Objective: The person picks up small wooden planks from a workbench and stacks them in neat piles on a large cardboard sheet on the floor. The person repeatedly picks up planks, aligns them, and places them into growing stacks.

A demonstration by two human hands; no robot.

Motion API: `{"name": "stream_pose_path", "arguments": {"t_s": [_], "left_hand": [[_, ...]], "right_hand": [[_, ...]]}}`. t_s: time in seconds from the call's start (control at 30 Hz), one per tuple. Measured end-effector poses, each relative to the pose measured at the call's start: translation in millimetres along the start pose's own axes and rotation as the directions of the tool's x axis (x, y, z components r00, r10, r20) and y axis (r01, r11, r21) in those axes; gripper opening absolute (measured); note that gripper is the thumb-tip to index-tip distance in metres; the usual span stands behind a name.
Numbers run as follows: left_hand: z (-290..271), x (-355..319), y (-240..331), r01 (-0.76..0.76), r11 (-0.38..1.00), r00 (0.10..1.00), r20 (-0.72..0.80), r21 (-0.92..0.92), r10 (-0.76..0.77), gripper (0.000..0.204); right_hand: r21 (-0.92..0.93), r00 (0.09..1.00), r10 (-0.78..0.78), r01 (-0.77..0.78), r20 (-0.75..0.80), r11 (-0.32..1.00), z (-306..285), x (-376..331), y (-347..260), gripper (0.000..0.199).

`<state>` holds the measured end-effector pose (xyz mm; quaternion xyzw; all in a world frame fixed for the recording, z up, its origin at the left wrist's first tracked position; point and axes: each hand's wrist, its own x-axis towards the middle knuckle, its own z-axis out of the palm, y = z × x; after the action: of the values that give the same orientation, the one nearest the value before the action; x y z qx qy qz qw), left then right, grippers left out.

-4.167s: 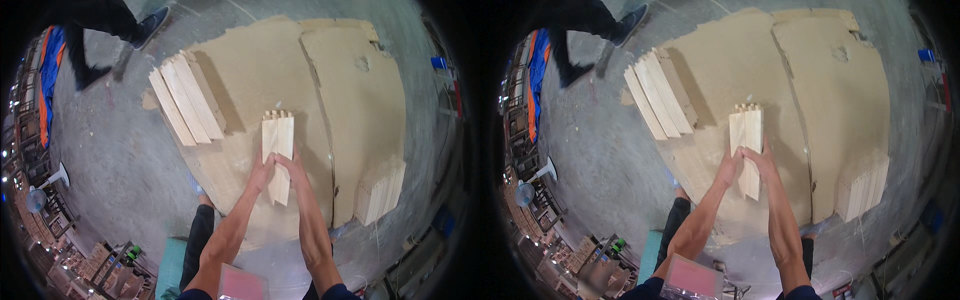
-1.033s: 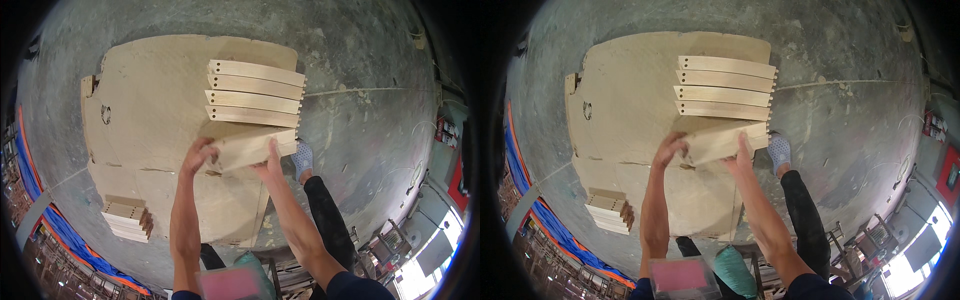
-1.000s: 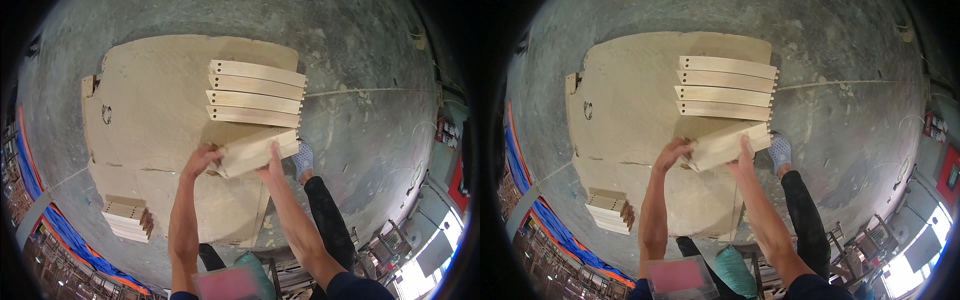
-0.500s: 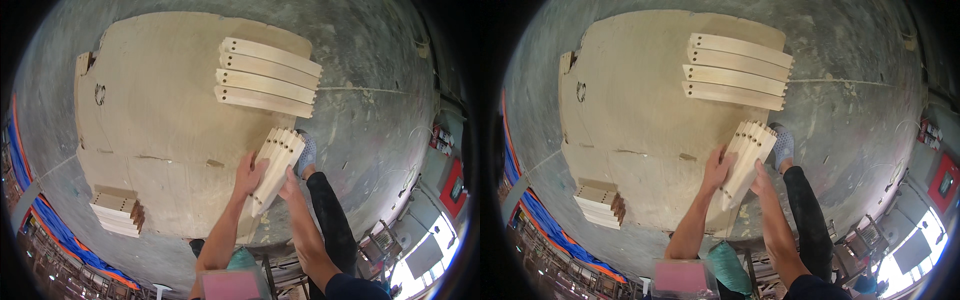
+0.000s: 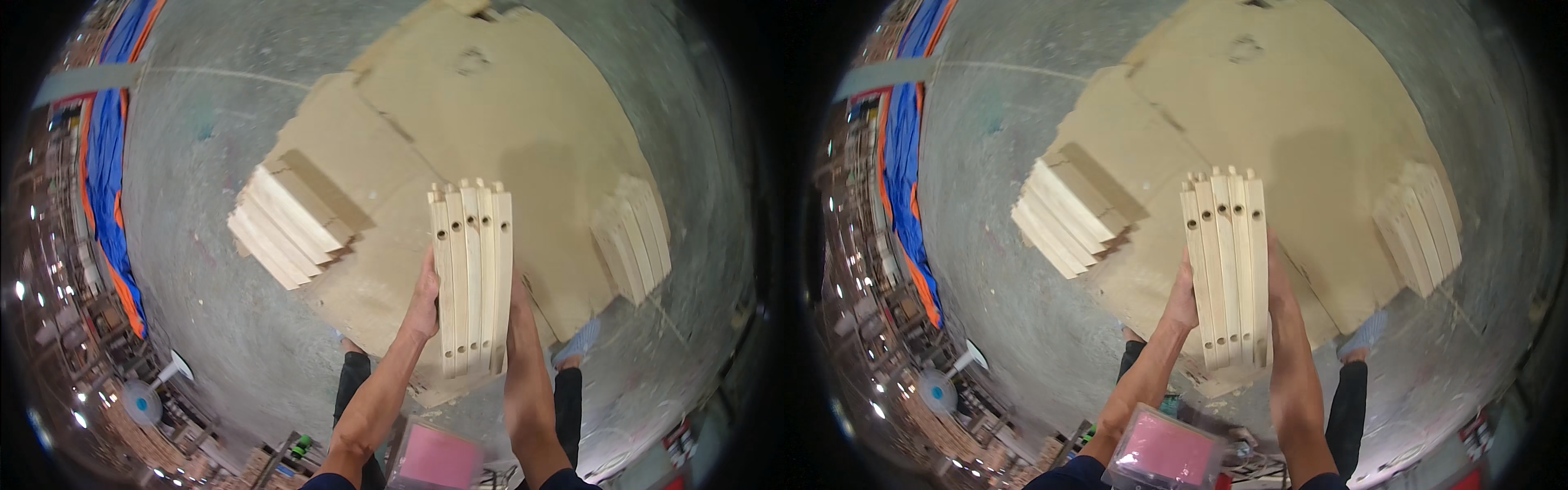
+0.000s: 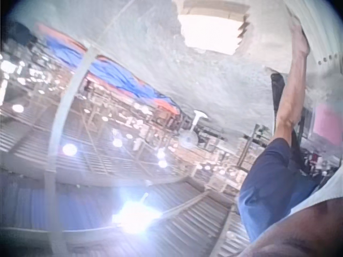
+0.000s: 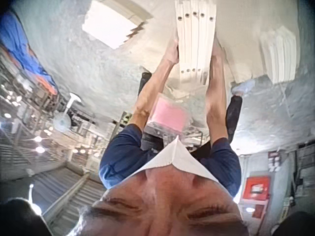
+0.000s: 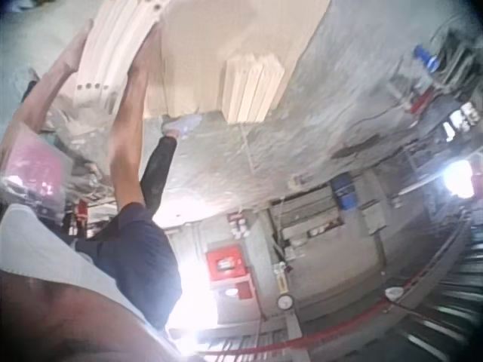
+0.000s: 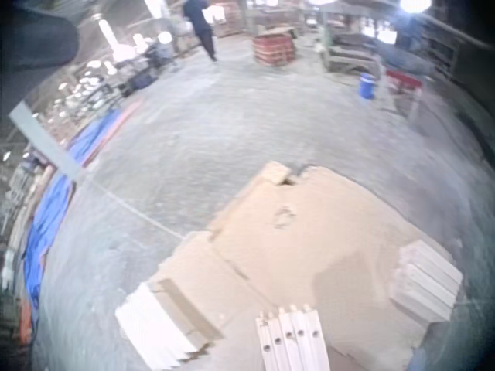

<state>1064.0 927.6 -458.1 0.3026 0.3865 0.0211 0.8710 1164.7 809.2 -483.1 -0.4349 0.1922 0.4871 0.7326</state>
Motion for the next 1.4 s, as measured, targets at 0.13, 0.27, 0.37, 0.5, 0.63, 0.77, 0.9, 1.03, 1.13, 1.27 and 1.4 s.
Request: {"name": "stream_pose_path", "arguments": {"t_s": [0.13,0.27,0.37,0.5,0.63,0.77,0.9,1.03,1.13,1.27,1.4], "left_hand": [[-67.8,32.6,90.6,-0.247,0.969,0.969,-0.001,-0.008,0.247,0.088],[-105.7,77.6,142.6,-0.333,0.943,0.937,-0.107,0.009,0.332,0.088],[-154.8,90.5,176.9,-0.417,0.9,0.862,-0.256,0.128,0.437,0.094],[-170.8,122.2,183.3,-0.406,0.882,0.739,-0.482,0.24,0.471,0.102],[-164.2,144.4,183.8,-0.318,0.893,0.681,-0.579,0.319,0.449,0.106],[-141.5,159.8,180.2,-0.2,0.88,0.669,-0.596,0.431,0.443,0.102],[-173.1,149.9,182.8,-0.19,0.886,0.627,-0.642,0.422,0.44,0.099],[-153.9,156.7,177.8,-0.211,0.896,0.683,-0.597,0.389,0.421,0.1],[-154.1,159.8,174.4,-0.236,0.893,0.66,-0.612,0.382,0.436,0.1],[-155.7,161.8,171.9,-0.231,0.886,0.637,-0.626,0.402,0.45,0.099],[-154.5,160.8,172.6,-0.229,0.887,0.637,-0.627,0.401,0.448,0.099]], "right_hand": [[-0.09,0.984,-0.156,0.164,0.089,0.982,104.3,86.0,22.0,0.046],[-0.445,0.99,-0.139,0.118,-0.013,0.888,118.9,187.8,39.1,0.035],[-0.509,0.993,0.119,-0.108,-0.011,0.854,177.5,229.5,55.9,0.035],[-0.688,0.967,0.239,-0.236,-0.093,0.687,209.3,259.4,34.5,0.038],[-0.83,0.991,0.134,-0.051,0.029,0.555,205.3,290.8,35.1,0.055],[-0.681,0.99,0.12,-0.138,-0.074,0.719,157.5,316.8,23.6,0.08],[-0.303,0.931,0.292,-0.22,0.218,0.927,188.1,300.8,63.9,0.08],[-0.609,0.951,0.206,-0.024,0.231,0.793,183.4,296.2,43.1,0.062],[-0.669,0.945,0.242,-0.034,0.221,0.743,191.3,296.8,37.1,0.053],[-0.927,0.995,0.059,0.054,0.082,0.371,200.9,295.4,31.0,0.053],[-0.97,0.949,-0.201,0.231,0.243,-0.079,207.5,294.3,41.8,0.057]]}}
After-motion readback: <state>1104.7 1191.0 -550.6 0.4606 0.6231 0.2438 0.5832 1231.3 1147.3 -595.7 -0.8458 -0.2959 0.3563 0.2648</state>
